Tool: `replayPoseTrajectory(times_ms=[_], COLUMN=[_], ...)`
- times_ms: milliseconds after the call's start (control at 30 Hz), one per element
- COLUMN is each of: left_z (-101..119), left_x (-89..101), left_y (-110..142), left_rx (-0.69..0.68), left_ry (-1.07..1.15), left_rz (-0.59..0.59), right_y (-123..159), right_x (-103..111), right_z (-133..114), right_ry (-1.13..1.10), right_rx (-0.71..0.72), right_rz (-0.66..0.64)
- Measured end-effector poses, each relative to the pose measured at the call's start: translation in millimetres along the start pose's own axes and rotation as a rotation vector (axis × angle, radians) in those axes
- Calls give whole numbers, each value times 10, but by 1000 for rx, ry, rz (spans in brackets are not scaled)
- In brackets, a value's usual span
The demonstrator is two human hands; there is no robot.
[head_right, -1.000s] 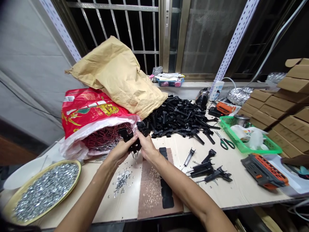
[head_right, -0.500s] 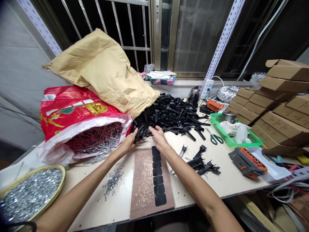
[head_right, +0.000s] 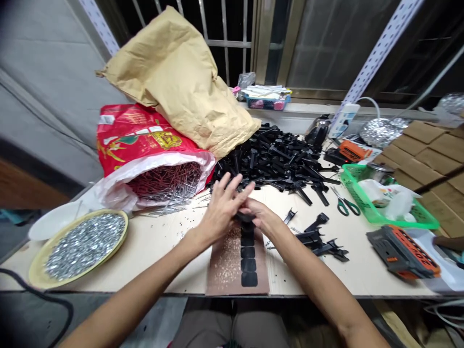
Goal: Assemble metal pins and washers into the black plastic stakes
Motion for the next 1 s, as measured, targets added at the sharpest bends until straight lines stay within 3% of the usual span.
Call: replayPoseTrajectory(times_ms=[133, 233, 300, 367, 467, 600, 733, 1000], left_z=[400, 437, 301, -9, -623, -1103, -1171, -1084], left_x=[48, 110, 188, 278, 345, 190, 58, 41], left_y=[258, 522, 721, 938, 1301, 1656, 1795, 1757], left_rx=[-37, -3, 49, 191, 475, 557, 523, 432], left_ry=[-29, -62, -99, -145, -190, -172, -115, -129], left_rz=[25, 41, 32, 18, -28, -174, -207, -194], right_y=[156, 270, 337, 371, 377, 393, 446, 561], right_x=[-11, -91, -109, -69, -4, -61, -185, -484], right_z=[-3, 73, 78, 39, -5, -14, 6, 7], right_ry=[-13, -65, -87, -26, 223, 567, 776, 1023], right_rx=[155, 26, -43, -22, 93, 328, 452, 644], right_rz=[36, -69, -95, -56, 12, 30, 1, -13])
Point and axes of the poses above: each hand's wrist, its own y-axis away from the middle knuckle, its own x-axis out of the back of the hand, z = x × y, the point moved 6 cm from there along -y, towards the middle knuckle, and after that the axes turned 6 degrees about -y, right-handed, at the moved point
